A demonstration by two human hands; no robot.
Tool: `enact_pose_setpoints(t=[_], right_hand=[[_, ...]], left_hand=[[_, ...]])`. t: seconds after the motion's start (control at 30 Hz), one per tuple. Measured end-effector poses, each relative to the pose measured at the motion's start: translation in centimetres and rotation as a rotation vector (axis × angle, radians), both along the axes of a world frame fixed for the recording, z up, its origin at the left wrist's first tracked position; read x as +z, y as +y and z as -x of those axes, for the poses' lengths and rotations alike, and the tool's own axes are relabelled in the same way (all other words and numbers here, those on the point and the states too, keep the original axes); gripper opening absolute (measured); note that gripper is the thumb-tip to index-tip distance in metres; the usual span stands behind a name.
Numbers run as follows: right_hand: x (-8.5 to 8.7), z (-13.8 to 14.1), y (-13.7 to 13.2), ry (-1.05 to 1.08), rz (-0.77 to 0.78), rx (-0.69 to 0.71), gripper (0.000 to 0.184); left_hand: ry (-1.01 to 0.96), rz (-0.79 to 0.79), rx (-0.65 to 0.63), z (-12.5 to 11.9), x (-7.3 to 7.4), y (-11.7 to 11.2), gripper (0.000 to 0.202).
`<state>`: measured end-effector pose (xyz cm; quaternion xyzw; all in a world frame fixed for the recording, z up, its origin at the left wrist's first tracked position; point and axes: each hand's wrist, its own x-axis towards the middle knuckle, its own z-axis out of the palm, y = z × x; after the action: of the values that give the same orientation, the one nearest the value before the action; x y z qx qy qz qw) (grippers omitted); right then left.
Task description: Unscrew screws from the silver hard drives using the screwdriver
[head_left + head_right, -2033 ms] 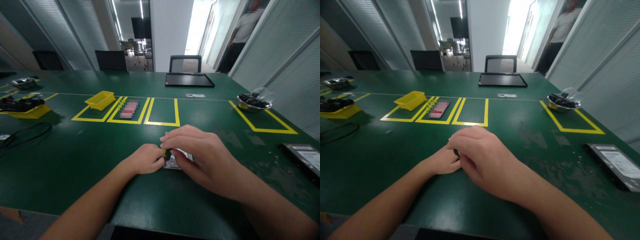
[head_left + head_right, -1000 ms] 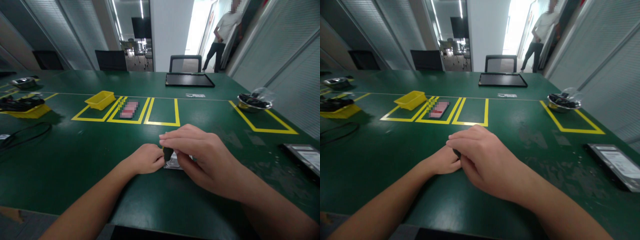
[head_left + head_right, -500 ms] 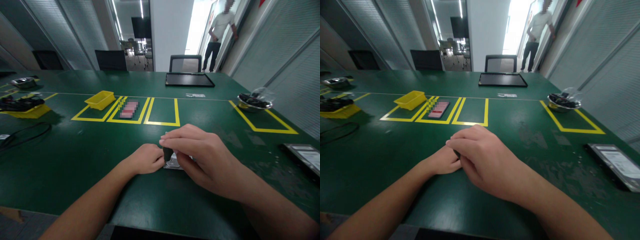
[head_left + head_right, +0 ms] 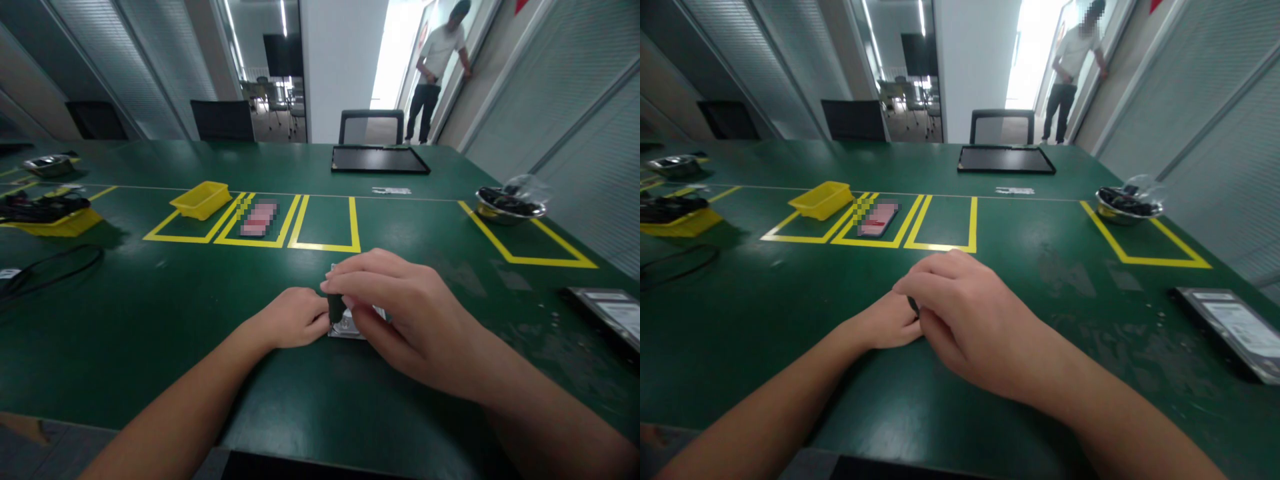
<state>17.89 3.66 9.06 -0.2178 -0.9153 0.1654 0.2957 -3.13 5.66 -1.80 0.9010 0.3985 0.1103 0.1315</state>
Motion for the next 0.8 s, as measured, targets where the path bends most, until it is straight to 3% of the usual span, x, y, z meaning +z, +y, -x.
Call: enact_pose_setpoints(t=[0.8], right_hand=[[-0.13,0.0,0.02,-0.014,0.0,-0.008,0.025]], left_hand=[[0.012,-0.023,0.016,0.16,-0.34,0.04,0.032]])
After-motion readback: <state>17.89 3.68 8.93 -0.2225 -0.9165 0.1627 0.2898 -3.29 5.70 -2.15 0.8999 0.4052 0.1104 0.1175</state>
